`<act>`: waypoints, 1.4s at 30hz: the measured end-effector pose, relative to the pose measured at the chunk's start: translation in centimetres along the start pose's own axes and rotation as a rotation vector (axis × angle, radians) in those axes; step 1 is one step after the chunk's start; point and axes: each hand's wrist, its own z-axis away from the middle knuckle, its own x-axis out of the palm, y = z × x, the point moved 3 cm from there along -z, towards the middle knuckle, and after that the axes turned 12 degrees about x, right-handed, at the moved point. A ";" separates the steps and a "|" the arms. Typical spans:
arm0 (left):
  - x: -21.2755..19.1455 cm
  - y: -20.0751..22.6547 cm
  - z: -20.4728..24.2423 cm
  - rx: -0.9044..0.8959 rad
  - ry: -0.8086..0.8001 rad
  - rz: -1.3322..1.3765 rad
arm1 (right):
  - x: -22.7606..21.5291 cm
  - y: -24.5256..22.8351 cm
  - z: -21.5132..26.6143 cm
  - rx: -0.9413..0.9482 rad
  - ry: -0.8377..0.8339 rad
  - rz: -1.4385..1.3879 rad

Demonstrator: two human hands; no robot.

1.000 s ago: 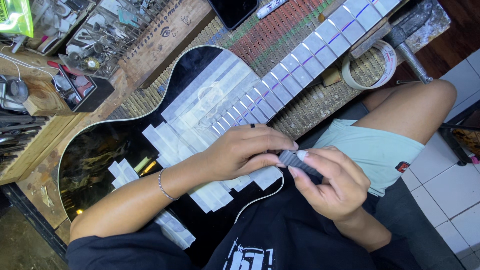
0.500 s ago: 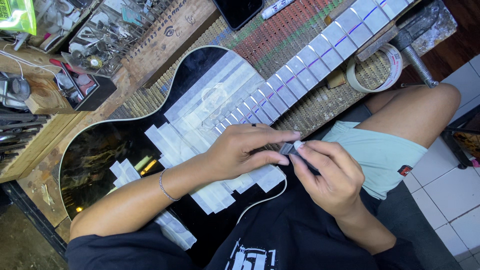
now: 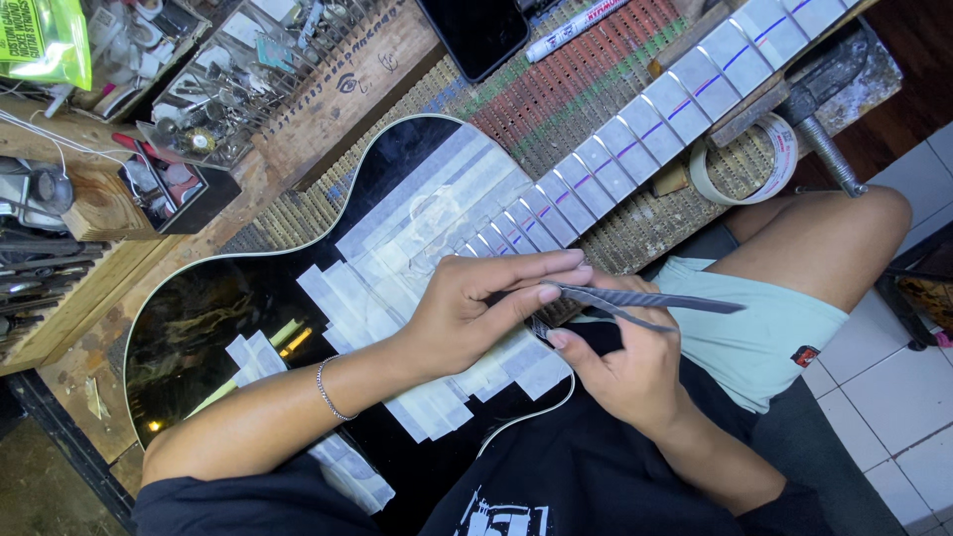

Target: The person uses a metal file to smooth the edges of the frets on a guitar neck. The guitar body is masked with tape, and the person works methodically along the fretboard, filing each fret individually.

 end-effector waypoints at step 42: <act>-0.7 0.4 -0.5 0.299 -0.171 -0.458 | 0.7 -0.3 -1.9 0.054 0.102 -0.309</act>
